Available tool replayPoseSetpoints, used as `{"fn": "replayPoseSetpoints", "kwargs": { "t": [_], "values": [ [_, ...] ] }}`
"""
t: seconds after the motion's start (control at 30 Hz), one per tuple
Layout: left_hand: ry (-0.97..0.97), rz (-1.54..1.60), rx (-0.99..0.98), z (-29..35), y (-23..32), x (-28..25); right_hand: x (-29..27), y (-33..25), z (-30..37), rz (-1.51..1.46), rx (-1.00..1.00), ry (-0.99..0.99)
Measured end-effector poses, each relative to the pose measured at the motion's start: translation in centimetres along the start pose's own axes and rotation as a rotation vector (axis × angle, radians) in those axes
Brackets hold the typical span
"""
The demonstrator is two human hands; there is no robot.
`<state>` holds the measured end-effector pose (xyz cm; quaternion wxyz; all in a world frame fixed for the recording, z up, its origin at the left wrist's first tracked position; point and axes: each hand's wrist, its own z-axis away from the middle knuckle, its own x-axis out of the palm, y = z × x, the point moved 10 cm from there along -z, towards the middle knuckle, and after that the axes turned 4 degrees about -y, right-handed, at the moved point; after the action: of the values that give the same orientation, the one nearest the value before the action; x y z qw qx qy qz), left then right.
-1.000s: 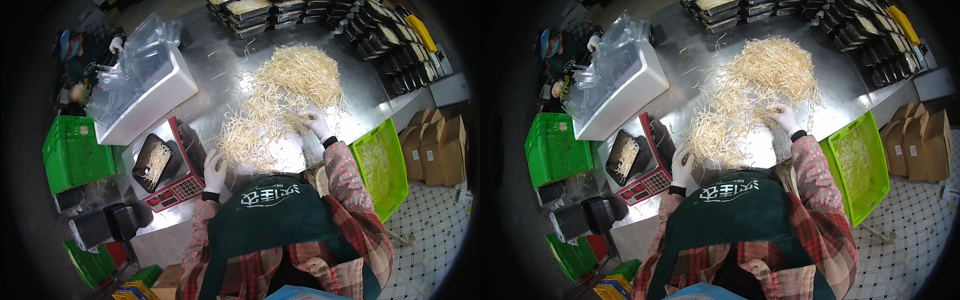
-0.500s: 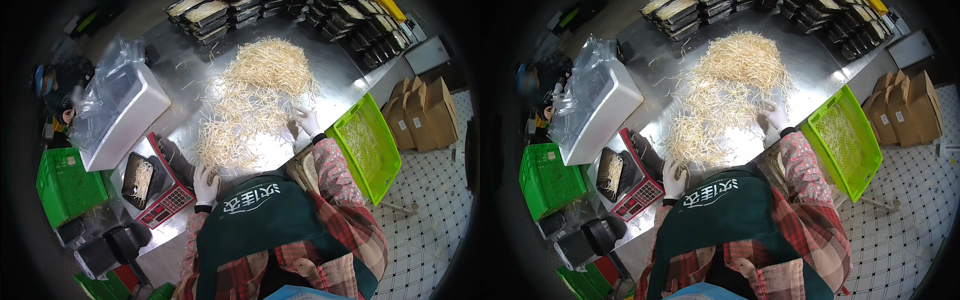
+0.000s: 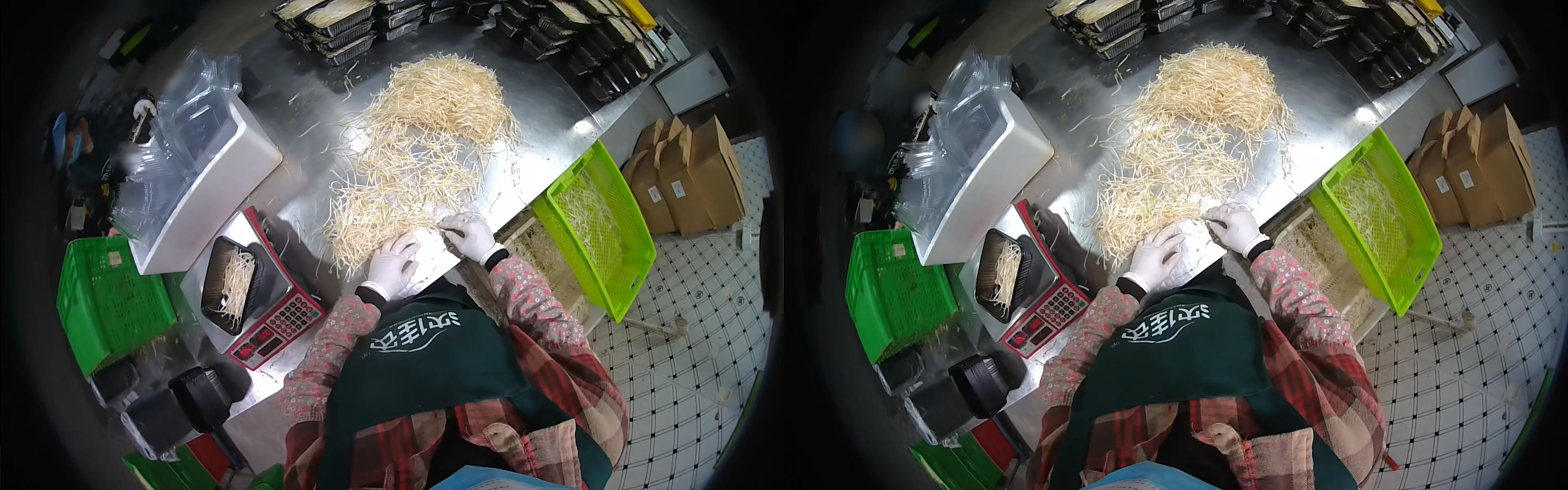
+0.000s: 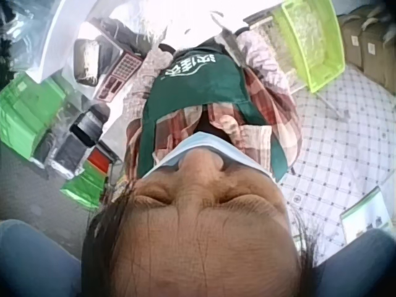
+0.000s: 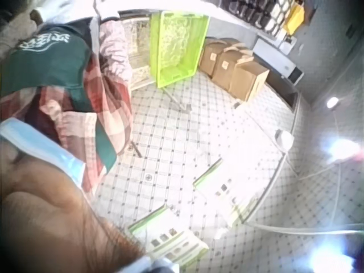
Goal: The person scoops shredded food from a large pile on a metal table into black plastic trays using gloved hands. They place the filled trays onto a digital scale to check the weight, then move the weighed trays to a stack on the right side of the table.
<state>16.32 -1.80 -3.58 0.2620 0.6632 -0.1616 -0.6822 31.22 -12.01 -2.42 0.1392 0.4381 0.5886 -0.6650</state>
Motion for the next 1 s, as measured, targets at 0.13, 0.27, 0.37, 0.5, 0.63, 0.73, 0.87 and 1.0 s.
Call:
{"fn": "replayPoseSetpoints", "kwargs": {
  "t": [0.13,0.27,0.37,0.5,0.63,0.73,0.87,1.0],
  "values": [
    [0.110,0.142,-0.093,2.1,-2.8,-2.1,-3.2,4.3,-1.9,-0.285,0.270,0.288],
    [0.386,-0.153,-0.292,3.9,-4.5,-7.2,-2.5,5.5,-5.2,0.113,0.259,0.173],
    [0.243,-0.269,-0.390,5.3,-6.4,-5.2,1.9,1.4,-6.5,0.403,0.037,-0.163],
    [0.297,-0.192,-0.463,8.3,-7.5,-5.2,0.1,0.5,-6.5,0.241,-0.144,-0.139],
    [0.427,-0.080,-0.509,9.5,-7.6,-5.8,-3.5,0.8,-11.4,0.186,0.007,0.013],
    [0.499,-0.064,-0.503,8.6,-6.8,-6.6,-1.7,-2.2,-15.8,0.201,-0.105,0.085],
    [0.556,-0.033,-0.491,7.9,-5.8,-8.9,3.9,-2.1,-19.3,0.330,-0.104,-0.013],
    [0.657,-0.030,-0.597,10.3,-6.4,-10.0,5.3,-3.7,-18.4,0.029,-0.127,-0.231]
  ]
}}
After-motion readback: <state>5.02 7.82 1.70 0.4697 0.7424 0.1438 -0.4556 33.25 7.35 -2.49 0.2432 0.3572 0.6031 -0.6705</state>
